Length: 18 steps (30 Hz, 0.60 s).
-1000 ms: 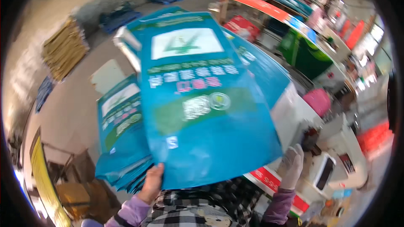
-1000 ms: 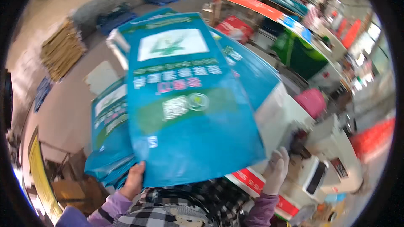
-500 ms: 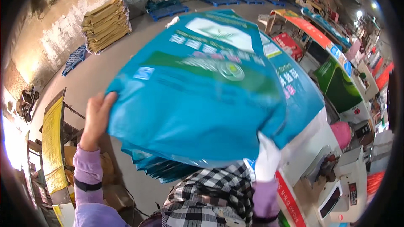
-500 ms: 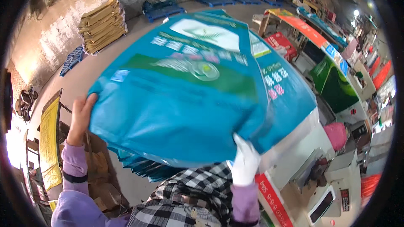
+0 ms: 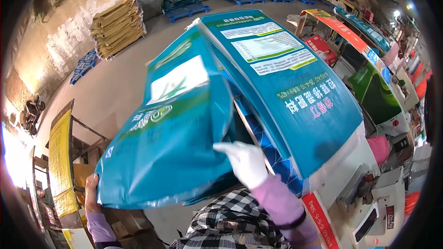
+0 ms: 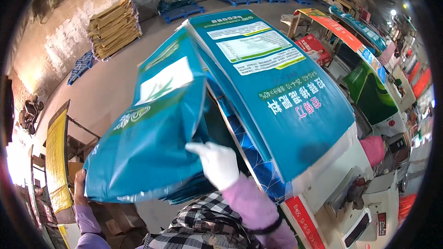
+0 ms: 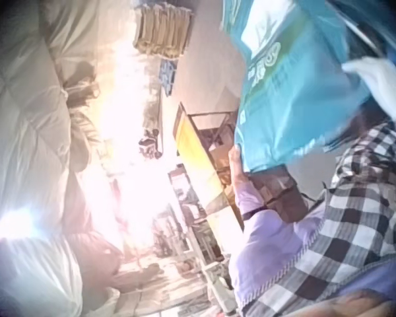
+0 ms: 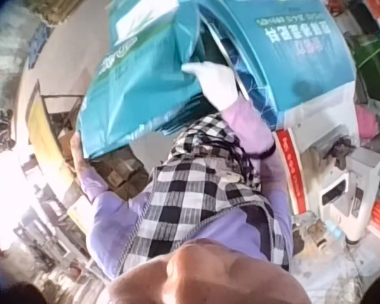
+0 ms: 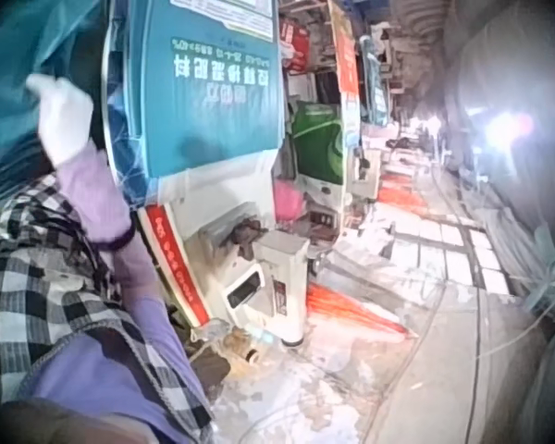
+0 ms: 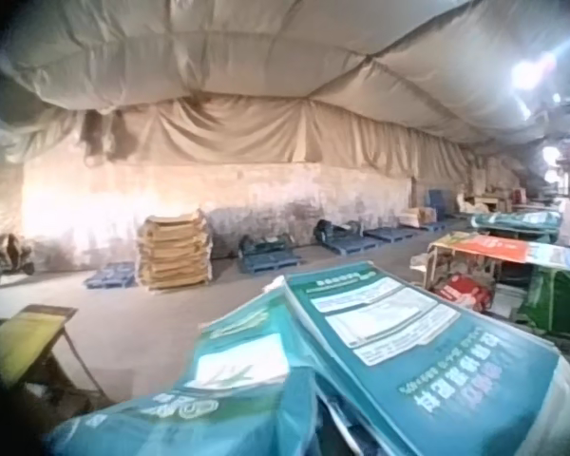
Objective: The person is using an industrial sewing machine to stitch and seal the tops of large plastic fertilizer bags.
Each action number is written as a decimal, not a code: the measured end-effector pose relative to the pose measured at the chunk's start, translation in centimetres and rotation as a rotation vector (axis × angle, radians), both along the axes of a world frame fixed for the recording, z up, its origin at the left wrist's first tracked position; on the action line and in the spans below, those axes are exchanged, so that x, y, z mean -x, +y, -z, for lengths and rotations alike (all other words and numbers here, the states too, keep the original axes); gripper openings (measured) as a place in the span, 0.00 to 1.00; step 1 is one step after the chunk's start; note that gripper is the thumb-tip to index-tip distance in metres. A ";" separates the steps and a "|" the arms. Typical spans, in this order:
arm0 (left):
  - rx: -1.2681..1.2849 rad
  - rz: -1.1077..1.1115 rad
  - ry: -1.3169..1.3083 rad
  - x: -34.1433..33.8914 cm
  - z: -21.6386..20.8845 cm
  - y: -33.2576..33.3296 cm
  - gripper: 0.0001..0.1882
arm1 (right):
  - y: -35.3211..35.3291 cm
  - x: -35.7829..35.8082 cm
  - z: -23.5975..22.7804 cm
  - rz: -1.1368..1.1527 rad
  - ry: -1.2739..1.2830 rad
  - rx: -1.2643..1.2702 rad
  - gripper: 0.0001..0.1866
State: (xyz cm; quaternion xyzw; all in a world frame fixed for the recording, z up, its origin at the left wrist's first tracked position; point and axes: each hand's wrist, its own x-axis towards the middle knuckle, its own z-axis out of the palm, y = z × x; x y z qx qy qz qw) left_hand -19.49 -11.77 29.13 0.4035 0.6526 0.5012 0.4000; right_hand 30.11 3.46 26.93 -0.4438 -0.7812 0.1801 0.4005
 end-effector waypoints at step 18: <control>0.585 -0.030 0.370 -12.1 17.3 3.5 0.19 | -0.2 -3.5 23.2 0.462 -1.143 0.393 0.17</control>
